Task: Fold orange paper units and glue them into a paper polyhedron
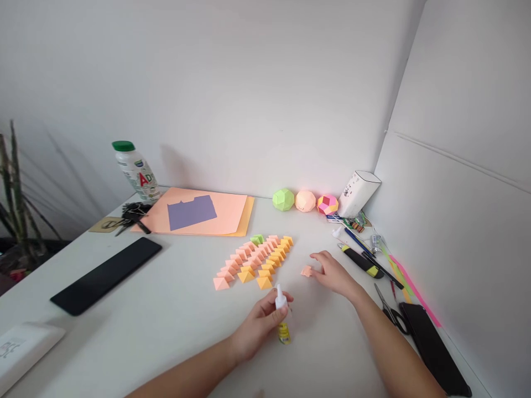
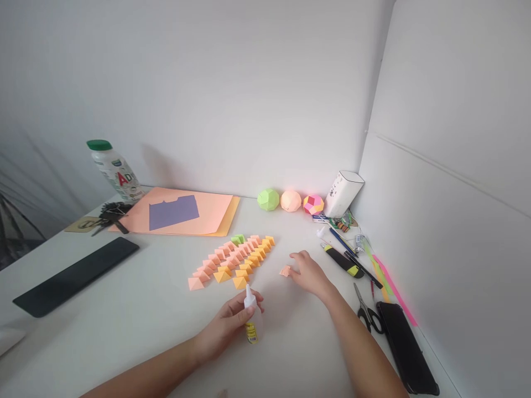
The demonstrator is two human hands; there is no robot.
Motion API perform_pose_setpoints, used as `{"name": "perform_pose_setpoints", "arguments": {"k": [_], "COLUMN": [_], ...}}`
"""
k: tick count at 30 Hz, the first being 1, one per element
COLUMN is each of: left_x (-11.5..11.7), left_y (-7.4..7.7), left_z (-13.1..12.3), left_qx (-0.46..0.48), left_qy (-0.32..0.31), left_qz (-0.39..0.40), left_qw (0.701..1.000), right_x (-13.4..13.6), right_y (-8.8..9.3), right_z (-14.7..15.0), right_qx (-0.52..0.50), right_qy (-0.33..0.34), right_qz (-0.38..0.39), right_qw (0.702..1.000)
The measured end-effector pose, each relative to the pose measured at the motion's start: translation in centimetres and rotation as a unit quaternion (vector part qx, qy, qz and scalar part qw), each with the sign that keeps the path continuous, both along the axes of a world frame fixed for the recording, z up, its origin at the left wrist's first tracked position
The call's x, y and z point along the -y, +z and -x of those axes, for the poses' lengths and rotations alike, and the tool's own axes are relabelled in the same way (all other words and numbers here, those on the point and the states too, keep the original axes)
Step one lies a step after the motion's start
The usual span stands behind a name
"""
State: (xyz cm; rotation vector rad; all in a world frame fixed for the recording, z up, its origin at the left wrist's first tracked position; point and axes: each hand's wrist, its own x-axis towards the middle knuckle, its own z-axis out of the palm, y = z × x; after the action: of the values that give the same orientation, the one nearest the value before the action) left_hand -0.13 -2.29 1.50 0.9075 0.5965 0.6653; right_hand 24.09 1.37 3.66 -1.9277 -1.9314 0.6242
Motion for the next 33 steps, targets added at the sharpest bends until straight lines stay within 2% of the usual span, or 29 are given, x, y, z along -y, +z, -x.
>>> {"name": "perform_pose_setpoints", "arguments": {"k": [2,3,4,6,8,10,11,14,17,19,22,25,28,33], "left_x": [-0.1,-0.1,-0.1,-0.1,-0.1,0.0,0.0,0.1,0.4,0.5,0.4,0.2,0.1,0.0], "left_y": [-0.2,-0.2,-0.2,-0.2,0.0,0.3,0.4,0.4,-0.2,-0.8,-1.2,-1.0,-0.7,-0.9], "left_z": [0.0,-0.1,-0.1,-0.3,-0.4,-0.5,-0.5,-0.5,-0.5,-0.6,-0.8,-0.9,-0.9,-0.8], "left_qx": [0.029,0.05,0.075,0.128,0.171,0.194,0.198,0.206,0.208,0.18,0.11,0.089,0.086,0.088], "left_qy": [0.008,0.008,0.009,0.01,-0.009,-0.048,-0.071,-0.099,-0.128,-0.161,-0.169,-0.154,-0.149,-0.152], "left_qz": [0.031,0.053,0.078,0.122,0.136,0.125,0.118,0.118,0.124,0.129,0.15,0.175,0.187,0.187], "left_qw": [0.999,0.997,0.994,0.984,0.976,0.972,0.97,0.966,0.962,0.962,0.968,0.968,0.967,0.967], "right_x": [0.6,1.0,1.4,2.3,3.2,3.9,4.2,4.4,3.4,1.9,-0.5,-2.0,-2.4,-2.2], "right_y": [1.5,2.2,2.8,3.4,3.3,2.7,2.3,1.6,1.7,1.6,0.2,-2.2,-4.0,-4.6], "right_z": [0.7,1.2,1.8,3.2,4.8,6.3,6.8,7.2,5.8,4.1,1.6,0.2,0.0,0.3], "right_qx": [0.063,0.069,0.054,-0.003,-0.032,-0.074,-0.099,-0.18,-0.281,-0.357,-0.453,-0.459,-0.457,-0.45], "right_qy": [-0.021,-0.008,0.03,0.161,0.298,0.361,0.362,0.302,0.162,0.018,-0.135,-0.177,-0.203,-0.215], "right_qz": [-0.052,-0.079,-0.089,-0.083,-0.107,-0.156,-0.174,-0.186,-0.19,-0.207,-0.148,-0.129,-0.132,-0.149], "right_qw": [0.996,0.995,0.994,0.983,0.948,0.916,0.911,0.917,0.927,0.911,0.869,0.861,0.856,0.854]}}
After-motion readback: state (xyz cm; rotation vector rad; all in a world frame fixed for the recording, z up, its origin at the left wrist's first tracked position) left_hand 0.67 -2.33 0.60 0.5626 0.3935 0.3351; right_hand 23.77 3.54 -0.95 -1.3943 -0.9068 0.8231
